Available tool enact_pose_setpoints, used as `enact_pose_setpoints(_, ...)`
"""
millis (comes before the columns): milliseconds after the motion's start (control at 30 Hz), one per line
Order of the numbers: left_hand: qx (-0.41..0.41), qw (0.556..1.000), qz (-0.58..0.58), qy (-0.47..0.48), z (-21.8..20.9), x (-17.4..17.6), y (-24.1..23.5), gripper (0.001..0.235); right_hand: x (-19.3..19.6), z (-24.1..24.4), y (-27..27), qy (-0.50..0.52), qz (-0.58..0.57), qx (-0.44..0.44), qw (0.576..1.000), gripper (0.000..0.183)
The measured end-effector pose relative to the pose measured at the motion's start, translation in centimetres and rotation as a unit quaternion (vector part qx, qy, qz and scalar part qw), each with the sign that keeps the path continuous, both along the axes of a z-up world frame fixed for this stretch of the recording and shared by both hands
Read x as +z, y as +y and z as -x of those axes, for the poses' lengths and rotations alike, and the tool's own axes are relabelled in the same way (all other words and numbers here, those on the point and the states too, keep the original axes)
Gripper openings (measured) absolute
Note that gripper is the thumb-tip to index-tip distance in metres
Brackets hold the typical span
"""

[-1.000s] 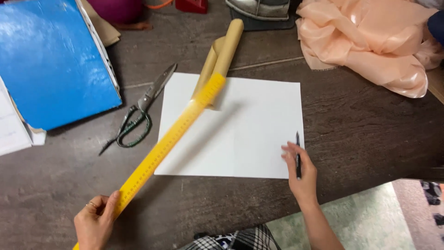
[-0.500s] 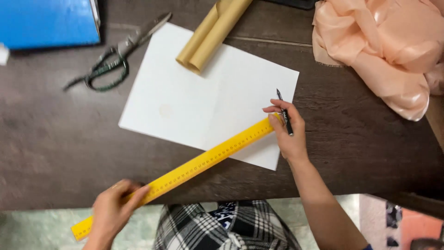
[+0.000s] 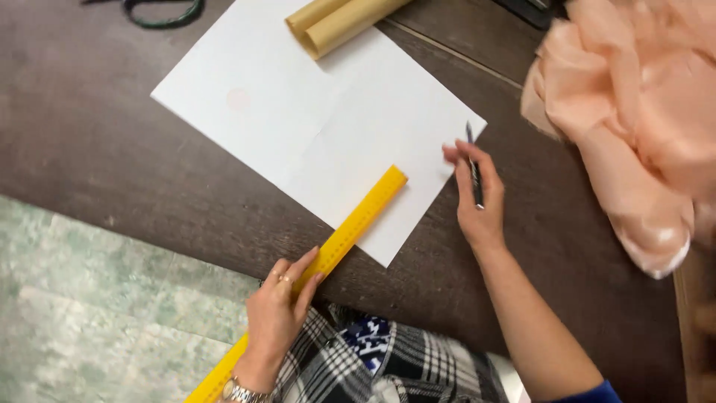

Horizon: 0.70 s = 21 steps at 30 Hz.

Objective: The person uses a yellow ruler and a pen to draw straight lines on a large white sheet of paper. They then place a curved cardboard template on the paper and trace its outline, continuing to add measurements and lines to the pattern.

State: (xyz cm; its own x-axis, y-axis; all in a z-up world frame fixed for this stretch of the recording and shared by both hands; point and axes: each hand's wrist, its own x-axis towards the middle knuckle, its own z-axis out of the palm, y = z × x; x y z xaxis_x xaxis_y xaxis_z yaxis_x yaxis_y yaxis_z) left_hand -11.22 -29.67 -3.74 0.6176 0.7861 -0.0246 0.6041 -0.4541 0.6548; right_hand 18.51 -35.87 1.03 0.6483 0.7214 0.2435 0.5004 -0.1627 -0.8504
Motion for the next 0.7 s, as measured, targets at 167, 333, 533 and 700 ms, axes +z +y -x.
enact_pose_setpoints(167,0.035,0.998,-0.038,0.025,-0.9,-0.5,-2.7,0.039,-3.7,-1.7,-1.1,0.118,0.0,0.031,0.993,0.036)
enact_pose_setpoints(333,0.035,0.998,-0.056,0.018,-1.6,-0.6,-4.2,0.039,-6.7,-3.0,-1.6,0.123,-0.04,0.076,0.989,0.037)
enact_pose_setpoints(533,0.026,0.995,-0.095,0.035,-2.3,-0.5,-4.6,0.038,-7.1,-2.9,-1.9,0.133,-0.053,0.109,0.984,0.03)
enact_pose_setpoints(700,0.042,0.993,-0.08,0.079,-2.8,-0.5,-5.3,0.036,-6.7,-3.0,-2.4,0.093,-0.019,0.072,0.993,0.012)
